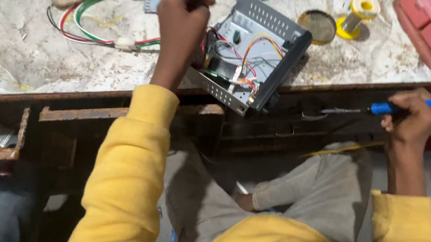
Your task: The person works on an open electronic device on a cluttered workbench, using pliers to strip and arrange wires and a soldering iron to solder connections. The person repeatedly handles wires, applies solder, and adjusts components inside the device casing.
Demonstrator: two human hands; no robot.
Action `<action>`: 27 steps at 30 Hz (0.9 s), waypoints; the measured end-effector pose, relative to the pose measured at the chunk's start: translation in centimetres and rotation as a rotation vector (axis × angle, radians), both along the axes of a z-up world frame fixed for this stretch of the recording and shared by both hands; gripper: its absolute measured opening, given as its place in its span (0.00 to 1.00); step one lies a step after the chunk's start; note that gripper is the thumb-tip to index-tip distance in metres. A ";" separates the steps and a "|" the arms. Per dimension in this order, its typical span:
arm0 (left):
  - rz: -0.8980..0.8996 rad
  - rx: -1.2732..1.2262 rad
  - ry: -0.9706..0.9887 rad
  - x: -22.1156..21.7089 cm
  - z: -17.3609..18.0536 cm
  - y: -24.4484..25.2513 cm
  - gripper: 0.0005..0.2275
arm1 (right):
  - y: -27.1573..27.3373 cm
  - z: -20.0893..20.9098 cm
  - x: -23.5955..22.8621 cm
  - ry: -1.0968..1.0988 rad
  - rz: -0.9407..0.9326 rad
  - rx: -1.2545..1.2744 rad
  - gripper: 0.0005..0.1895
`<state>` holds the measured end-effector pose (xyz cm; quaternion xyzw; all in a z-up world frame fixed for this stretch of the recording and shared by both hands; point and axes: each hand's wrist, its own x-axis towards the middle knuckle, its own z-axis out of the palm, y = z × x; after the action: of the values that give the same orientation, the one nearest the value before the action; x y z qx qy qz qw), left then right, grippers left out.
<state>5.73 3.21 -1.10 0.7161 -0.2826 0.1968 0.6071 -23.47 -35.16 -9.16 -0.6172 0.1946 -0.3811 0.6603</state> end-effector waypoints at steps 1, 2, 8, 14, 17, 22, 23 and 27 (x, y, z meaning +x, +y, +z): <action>0.011 -0.001 -0.017 -0.1 0.1 0.1 0.06 | 0.0 -0.2 0.2 0.005 0.019 -0.002 0.07; 0.023 -0.003 -0.034 -0.3 0.2 0.2 0.06 | -0.1 -0.3 0.4 0.010 0.038 -0.005 0.06; 0.145 0.118 -0.164 -2.1 1.0 0.0 0.05 | 0.0 -0.4 1.2 0.171 0.045 0.087 0.05; 0.368 0.316 -0.102 -5.1 1.5 1.1 0.08 | 1.7 0.6 1.8 0.217 0.056 0.101 0.07; 0.404 0.389 -0.004 -6.7 1.4 1.9 0.12 | 2.5 0.4 1.5 0.220 0.057 0.187 0.11; 0.409 0.673 -0.020 -7.9 1.7 2.3 0.19 | 2.4 -1.1 0.8 0.188 0.084 0.321 0.06; 0.414 0.739 0.014 -7.9 1.7 2.1 0.19 | 2.4 -1.5 0.6 0.191 0.084 0.334 0.06; 0.438 0.828 0.030 -8.0 2.0 1.2 0.10 | 2.6 -2.5 -0.3 0.240 0.115 0.385 0.08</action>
<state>-2.32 4.39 0.90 0.9437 -0.1705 0.1807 0.2184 -23.75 -32.52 -11.68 -0.5309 0.3051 -0.2228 0.7586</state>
